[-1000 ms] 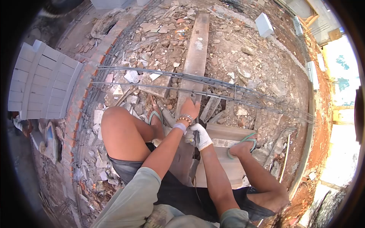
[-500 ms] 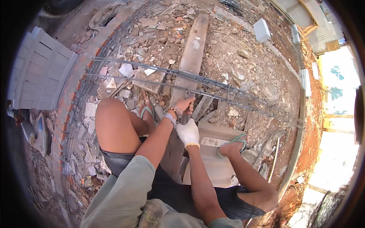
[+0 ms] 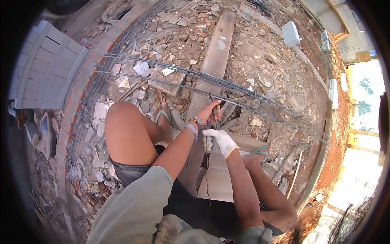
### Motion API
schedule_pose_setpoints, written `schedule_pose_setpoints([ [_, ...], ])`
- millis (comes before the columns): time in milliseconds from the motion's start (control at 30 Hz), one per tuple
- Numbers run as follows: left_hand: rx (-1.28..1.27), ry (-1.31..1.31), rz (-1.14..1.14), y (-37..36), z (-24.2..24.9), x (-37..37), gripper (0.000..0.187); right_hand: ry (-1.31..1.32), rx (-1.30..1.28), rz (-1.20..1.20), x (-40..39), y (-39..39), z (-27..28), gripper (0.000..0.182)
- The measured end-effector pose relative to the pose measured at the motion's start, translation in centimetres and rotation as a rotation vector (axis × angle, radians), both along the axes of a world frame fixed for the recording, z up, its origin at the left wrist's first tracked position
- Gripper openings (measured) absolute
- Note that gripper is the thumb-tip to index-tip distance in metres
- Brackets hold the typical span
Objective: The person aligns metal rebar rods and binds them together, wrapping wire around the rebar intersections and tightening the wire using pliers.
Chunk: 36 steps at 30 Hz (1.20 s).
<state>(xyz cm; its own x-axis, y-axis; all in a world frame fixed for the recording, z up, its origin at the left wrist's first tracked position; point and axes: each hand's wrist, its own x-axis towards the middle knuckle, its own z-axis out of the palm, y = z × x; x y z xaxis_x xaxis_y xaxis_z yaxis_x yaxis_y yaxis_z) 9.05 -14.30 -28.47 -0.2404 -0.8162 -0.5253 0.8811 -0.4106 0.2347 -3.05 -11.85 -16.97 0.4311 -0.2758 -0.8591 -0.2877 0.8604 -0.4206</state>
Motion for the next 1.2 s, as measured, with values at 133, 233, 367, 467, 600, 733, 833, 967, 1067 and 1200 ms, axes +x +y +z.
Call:
schedule_pose_setpoints([
  [133,0.264,-0.186,0.095,-0.7,1.1,-2.6,0.052,0.291,-0.306,0.643,-2.4,-5.2,1.7,0.017],
  [233,0.431,-0.429,0.136,-3.1,-0.5,-5.3,0.056,-0.078,-0.993,1.282,-4.4,-7.8,0.3,0.018],
  [367,0.535,-0.654,0.236,-3.9,1.4,-7.3,0.058,-0.012,-0.990,1.432,-5.1,-10.1,0.5,0.021],
  [467,0.592,-0.702,0.237,-4.9,-1.4,-8.8,0.058,0.001,-1.031,1.603,-5.6,-11.4,0.0,0.023],
  [600,0.611,-0.711,0.233,-4.6,2.4,-8.1,0.057,0.004,-1.067,1.622,-5.9,-12.9,0.0,0.016],
  [733,0.686,-0.824,0.482,-6.1,0.2,-10.3,0.051,0.211,-0.666,1.427,-5.1,-13.8,0.4,0.019],
  [833,0.686,-0.780,0.557,-6.7,0.2,-10.9,0.043,0.278,-0.503,1.339,-5.2,-14.5,0.1,0.036],
  [967,0.638,-0.603,0.577,-7.3,-0.5,-11.1,0.046,0.254,-0.430,1.231,-5.0,-15.3,1.0,0.040],
  [1067,0.685,-0.704,0.570,-7.5,0.0,-11.1,0.048,0.361,-0.409,1.303,-4.1,-15.4,1.7,0.041],
  [1200,0.675,-0.749,0.441,-7.0,-1.0,-11.1,0.050,0.404,-0.497,1.244,-5.9,-14.1,-1.4,0.043],
])
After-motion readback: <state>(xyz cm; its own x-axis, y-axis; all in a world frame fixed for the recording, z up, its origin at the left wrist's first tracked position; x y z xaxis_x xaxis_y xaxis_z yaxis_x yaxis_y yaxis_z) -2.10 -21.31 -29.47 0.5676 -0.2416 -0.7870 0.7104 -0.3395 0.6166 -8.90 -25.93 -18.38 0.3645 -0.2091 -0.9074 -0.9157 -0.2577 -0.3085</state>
